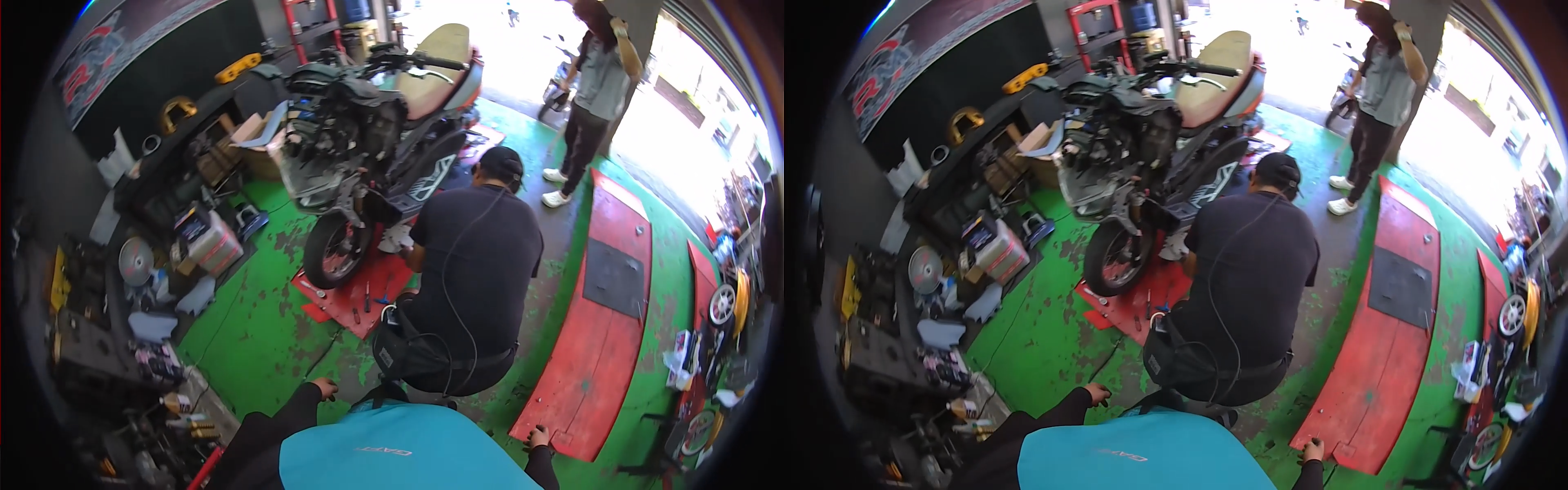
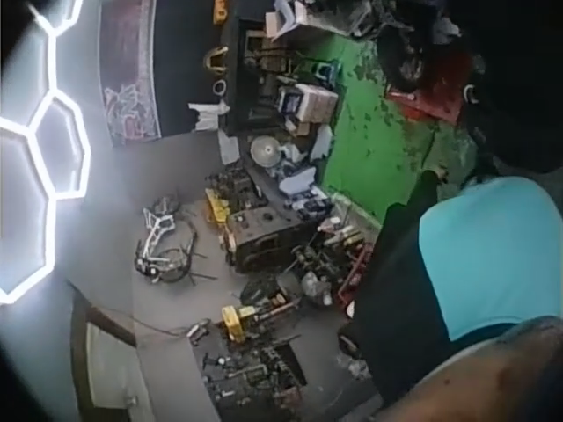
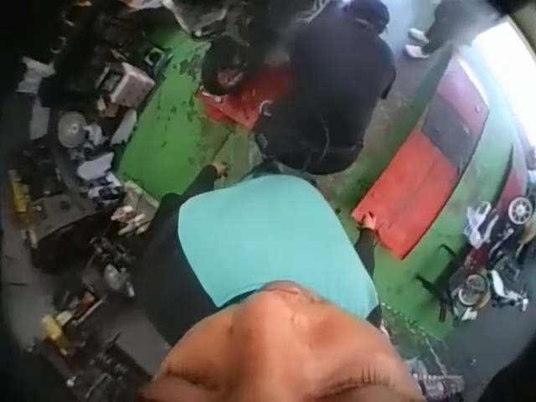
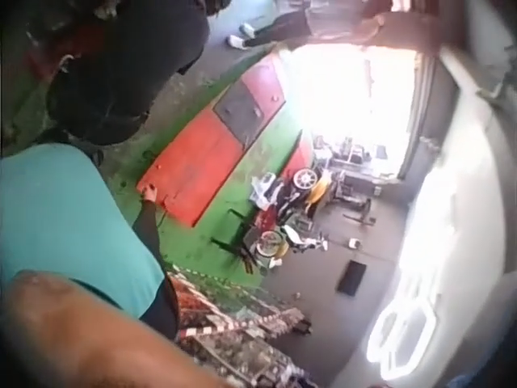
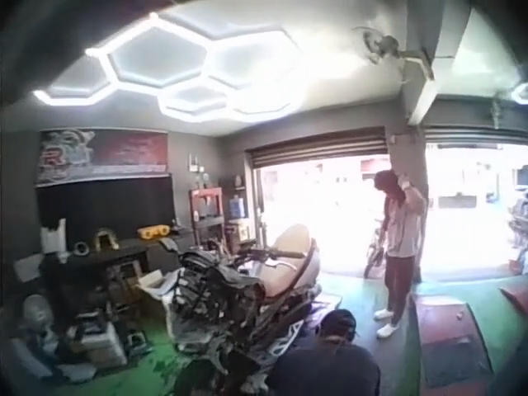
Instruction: Repairing and reassembling various components of a motorcycle, including the seat and front fairing.
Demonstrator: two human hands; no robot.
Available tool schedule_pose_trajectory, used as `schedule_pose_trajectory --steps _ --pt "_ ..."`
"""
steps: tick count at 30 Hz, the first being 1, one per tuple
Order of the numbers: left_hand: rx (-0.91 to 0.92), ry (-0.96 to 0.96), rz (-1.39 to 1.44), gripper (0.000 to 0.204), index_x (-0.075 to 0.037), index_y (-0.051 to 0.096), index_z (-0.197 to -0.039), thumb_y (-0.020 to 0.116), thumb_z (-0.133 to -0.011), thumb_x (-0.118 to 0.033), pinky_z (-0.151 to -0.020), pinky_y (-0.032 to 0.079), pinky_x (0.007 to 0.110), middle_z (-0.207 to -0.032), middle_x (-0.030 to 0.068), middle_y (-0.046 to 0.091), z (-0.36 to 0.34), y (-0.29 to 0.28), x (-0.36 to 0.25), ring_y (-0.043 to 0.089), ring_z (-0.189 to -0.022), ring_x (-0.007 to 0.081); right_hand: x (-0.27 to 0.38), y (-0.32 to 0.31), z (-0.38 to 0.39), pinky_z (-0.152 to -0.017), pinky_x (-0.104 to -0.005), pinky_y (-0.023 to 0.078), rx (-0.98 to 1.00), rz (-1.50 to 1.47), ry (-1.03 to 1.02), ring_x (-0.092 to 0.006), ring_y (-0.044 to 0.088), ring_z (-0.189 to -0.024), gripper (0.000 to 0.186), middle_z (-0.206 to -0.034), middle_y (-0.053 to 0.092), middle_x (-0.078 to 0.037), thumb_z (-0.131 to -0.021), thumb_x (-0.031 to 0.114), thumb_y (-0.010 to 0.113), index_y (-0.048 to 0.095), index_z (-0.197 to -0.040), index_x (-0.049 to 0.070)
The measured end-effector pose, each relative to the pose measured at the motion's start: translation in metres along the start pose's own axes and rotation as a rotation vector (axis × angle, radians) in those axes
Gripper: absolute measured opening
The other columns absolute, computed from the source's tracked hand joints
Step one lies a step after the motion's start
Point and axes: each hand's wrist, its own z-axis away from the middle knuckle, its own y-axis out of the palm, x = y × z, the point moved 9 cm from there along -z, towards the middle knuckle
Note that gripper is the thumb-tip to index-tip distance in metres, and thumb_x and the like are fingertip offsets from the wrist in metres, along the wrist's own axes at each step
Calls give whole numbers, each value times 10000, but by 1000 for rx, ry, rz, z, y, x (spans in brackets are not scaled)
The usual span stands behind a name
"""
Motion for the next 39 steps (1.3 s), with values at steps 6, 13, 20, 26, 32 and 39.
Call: schedule_pose_trajectory --steps 6,13,20,26,32,39 --pt "-122 -33 259 400 -62 626 -1201 551 -881 -290 -438 417 316 -902 86 736 31 6 78 507 -520 137 33 104 -22 -432 -445 457 328 271 -133 -261 544 -527 399 -799 563 -116 -842 126 526 497 -1240 112" --pt "-99 -64 326 403 -6 655 -1138 583 -866 -294 -533 487 337 -853 112 737 29 25 150 606 -582 163 39 239 65 -504 -435 512 364 563 -276 -302 610 -569 361 -793 624 -151 -831 177 615 568 -1170 63" --pt "-18 -55 206 418 1 648 -1143 579 -861 -299 -534 490 338 -841 108 738 1 0 143 611 -588 163 52 197 128 -783 -394 514 159 655 -227 -299 645 -902 439 -1017 669 -191 -785 241 680 616 -1148 4" --pt "-181 125 319 396 14 664 -1097 587 -854 -289 -519 482 315 -815 114 730 -6 -43 68 624 -594 154 10 151 63 -635 -409 549 90 580 -211 -289 676 -751 424 -932 680 -161 -793 233 668 590 -1144 9" --pt "-166 133 220 392 -71 659 -1163 564 -864 -306 -471 448 324 -859 80 733 -19 13 22 543 -534 133 -4 111 11 -799 -396 534 75 566 -354 -306 664 -950 461 -1048 673 -195 -761 205 682 590 -1142 -37" --pt "107 214 -272 417 -71 703 -1026 572 -840 -420 -575 509 377 -851 80 731 -34 154 -17 654 -650 209 -53 -17 -70 -802 -387 530 -56 343 -348 -295 658 -929 492 -984 673 -189 -733 177 698 576 -1155 -46"
